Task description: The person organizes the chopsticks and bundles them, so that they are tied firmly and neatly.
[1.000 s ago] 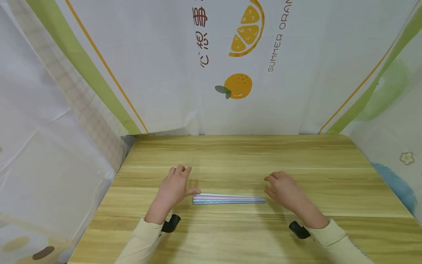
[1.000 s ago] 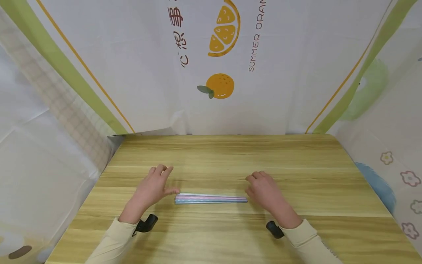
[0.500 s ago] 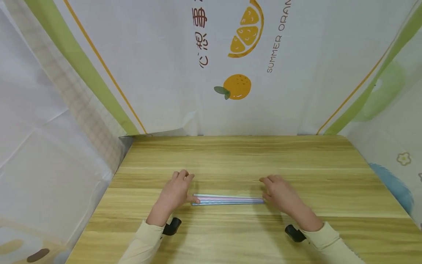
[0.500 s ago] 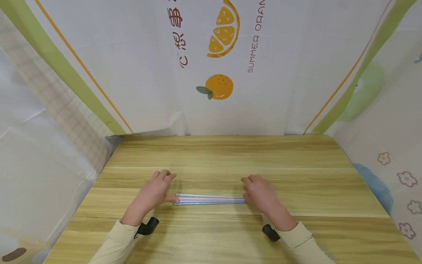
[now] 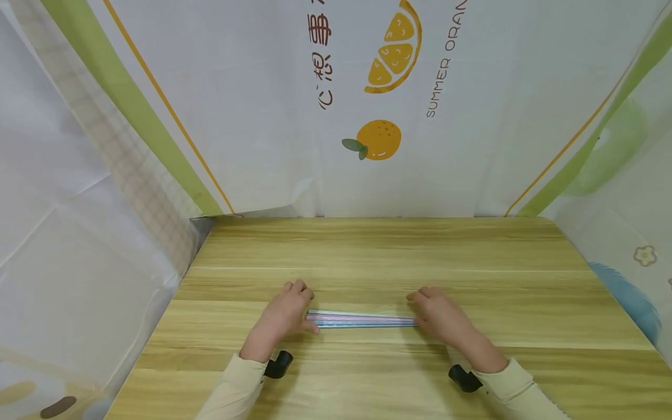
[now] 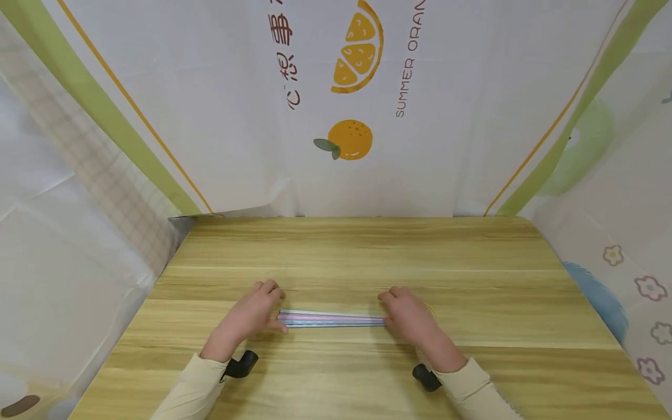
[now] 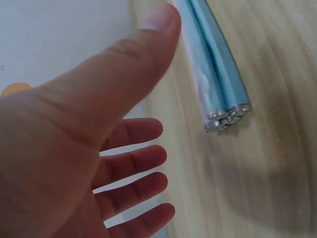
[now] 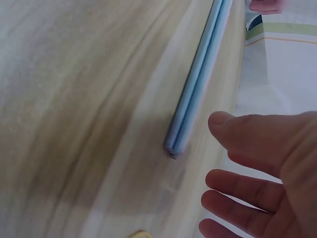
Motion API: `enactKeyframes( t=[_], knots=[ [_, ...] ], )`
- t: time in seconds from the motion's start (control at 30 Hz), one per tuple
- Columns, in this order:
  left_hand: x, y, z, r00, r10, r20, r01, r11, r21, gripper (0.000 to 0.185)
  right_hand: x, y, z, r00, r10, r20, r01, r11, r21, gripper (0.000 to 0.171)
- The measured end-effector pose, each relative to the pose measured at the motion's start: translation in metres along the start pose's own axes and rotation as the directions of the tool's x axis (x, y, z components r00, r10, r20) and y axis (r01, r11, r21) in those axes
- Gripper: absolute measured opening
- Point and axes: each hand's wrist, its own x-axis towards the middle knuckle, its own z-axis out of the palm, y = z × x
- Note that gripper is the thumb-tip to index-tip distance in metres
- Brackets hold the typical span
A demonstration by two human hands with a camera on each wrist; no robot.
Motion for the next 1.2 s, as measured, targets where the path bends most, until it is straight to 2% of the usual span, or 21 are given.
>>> enactKeyframes(
  t=[0.13, 0.33, 0.43, 0.63, 0.87, 1.2],
  knots=[
    [-0.001, 0.002, 0.002, 1.000, -0.005, 0.021, 0.005, 1.000, -0.016, 0.067, 0.000, 0.001, 0.004, 1.000, -0.022, 0.006, 0.022, 1.000, -0.006, 0.037],
    [-0.002, 0.004, 0.003, 0.997, -0.029, 0.068, 0.034, 0.997, -0.072, 0.059, 0.000, 0.000, 0.010, 0.999, 0.004, 0.042, -0.003, 1.000, -0.008, 0.030],
    [-0.003, 0.002, 0.008, 0.997, -0.011, 0.077, 0.018, 0.996, -0.088, 0.052, 0.000, -0.002, 0.013, 0.999, 0.006, 0.052, -0.005, 1.000, -0.017, 0.029],
    [0.000, -0.002, 0.016, 0.997, 0.050, 0.064, -0.043, 0.994, -0.100, 0.049, 0.002, -0.002, 0.015, 1.000, -0.012, 0.018, 0.013, 0.999, -0.043, 0.025],
    [0.001, -0.002, 0.017, 0.994, 0.083, 0.065, -0.077, 0.993, -0.095, 0.044, 0.002, -0.001, 0.017, 1.000, -0.013, 0.013, 0.013, 0.999, -0.029, 0.022],
    [0.000, 0.000, 0.017, 0.992, 0.078, 0.100, -0.069, 0.994, -0.088, 0.041, 0.003, 0.000, 0.021, 1.000, -0.009, 0.005, 0.009, 1.000, -0.015, 0.021]
  ],
)
